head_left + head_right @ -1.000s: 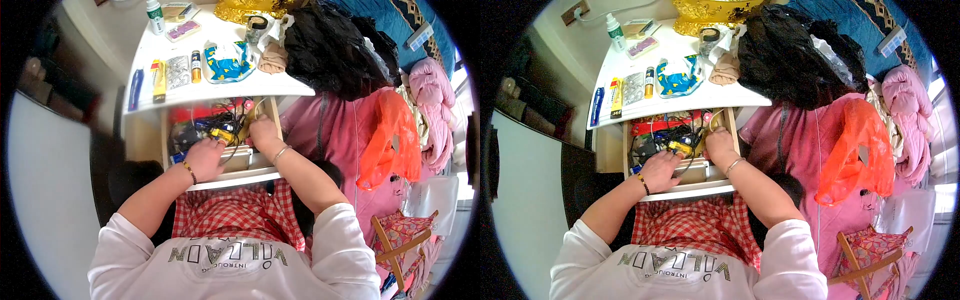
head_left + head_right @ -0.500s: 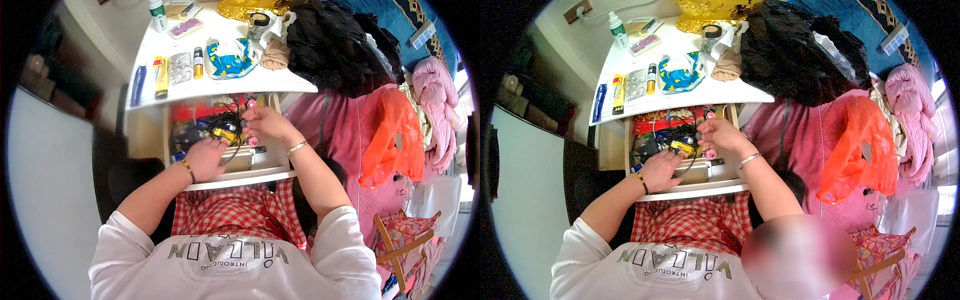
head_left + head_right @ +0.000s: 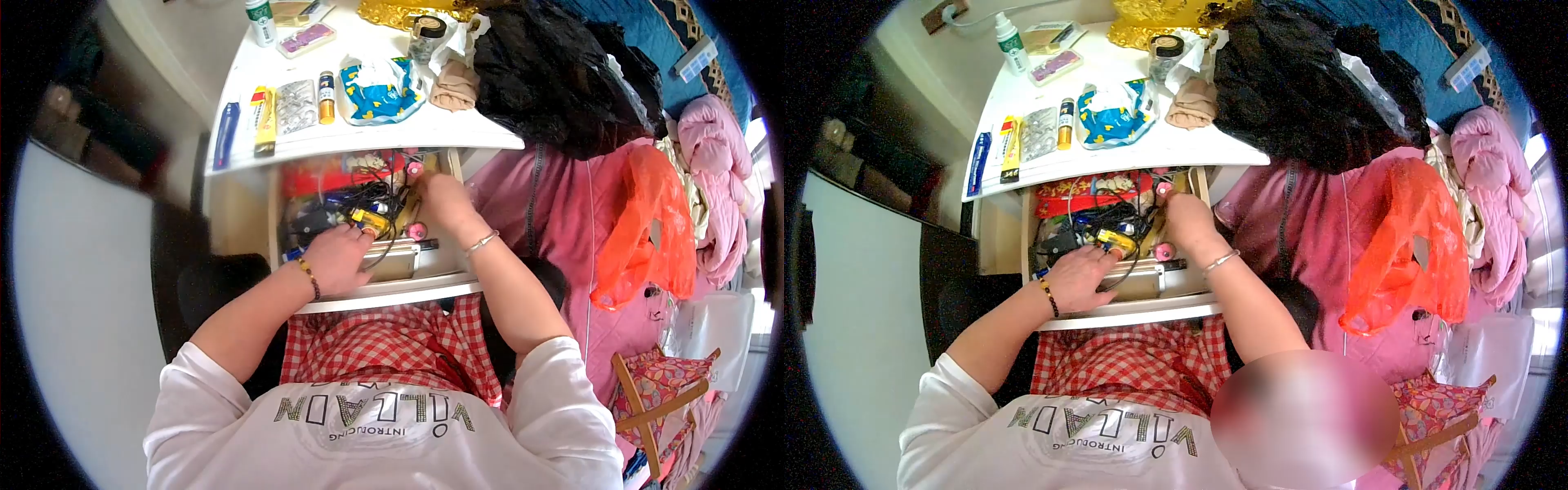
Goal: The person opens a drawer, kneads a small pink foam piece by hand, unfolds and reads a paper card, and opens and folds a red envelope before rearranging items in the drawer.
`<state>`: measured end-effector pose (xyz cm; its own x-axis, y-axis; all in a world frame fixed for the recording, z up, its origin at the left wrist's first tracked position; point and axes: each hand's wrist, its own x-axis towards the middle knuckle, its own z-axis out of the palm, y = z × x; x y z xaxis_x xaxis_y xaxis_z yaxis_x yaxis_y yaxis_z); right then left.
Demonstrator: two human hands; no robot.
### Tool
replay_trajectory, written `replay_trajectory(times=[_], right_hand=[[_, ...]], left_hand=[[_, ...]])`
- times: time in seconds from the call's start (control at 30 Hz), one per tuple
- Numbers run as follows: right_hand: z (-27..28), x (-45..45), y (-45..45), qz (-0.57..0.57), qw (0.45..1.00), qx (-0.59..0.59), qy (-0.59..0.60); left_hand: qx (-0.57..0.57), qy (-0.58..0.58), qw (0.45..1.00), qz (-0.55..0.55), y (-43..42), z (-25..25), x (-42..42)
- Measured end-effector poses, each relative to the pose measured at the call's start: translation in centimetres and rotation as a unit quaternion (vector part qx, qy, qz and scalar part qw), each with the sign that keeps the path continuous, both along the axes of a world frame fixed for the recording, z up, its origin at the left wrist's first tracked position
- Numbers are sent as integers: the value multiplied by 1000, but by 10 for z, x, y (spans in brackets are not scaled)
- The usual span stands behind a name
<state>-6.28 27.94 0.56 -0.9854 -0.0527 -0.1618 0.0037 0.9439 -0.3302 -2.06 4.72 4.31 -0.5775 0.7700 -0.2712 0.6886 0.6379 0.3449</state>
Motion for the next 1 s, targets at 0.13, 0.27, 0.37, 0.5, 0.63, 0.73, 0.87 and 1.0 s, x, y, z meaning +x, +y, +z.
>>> replay_trajectory(times=[0.13,0.27,0.37,0.5,0.63,0.73,0.87,1.0], right_hand=[[-1,-1,-7,-9,999,45,24],[-6,6,-19,8,992,123,-1],[0,9,-18,36,989,129,-58],[17,27,-31,87,983,94,-131],[9,20,-34,97,987,63,-110],[-10,-1,-24,28,994,40,102],[-29,-7,-15,50,993,26,108],[-26,3,-11,110,989,74,61]], left_hand=[[-3,-3,1000,-5,0,0,1],[4,0,1000,0,1,1,2],[1,5,1000,-3,1,0,3],[-4,1,1000,4,1,1,4],[-8,-4,1000,7,1,1,4],[-3,27,1000,2,1,0,6],[12,39,999,3,3,-1,6],[-15,0,1000,13,3,2,4]])
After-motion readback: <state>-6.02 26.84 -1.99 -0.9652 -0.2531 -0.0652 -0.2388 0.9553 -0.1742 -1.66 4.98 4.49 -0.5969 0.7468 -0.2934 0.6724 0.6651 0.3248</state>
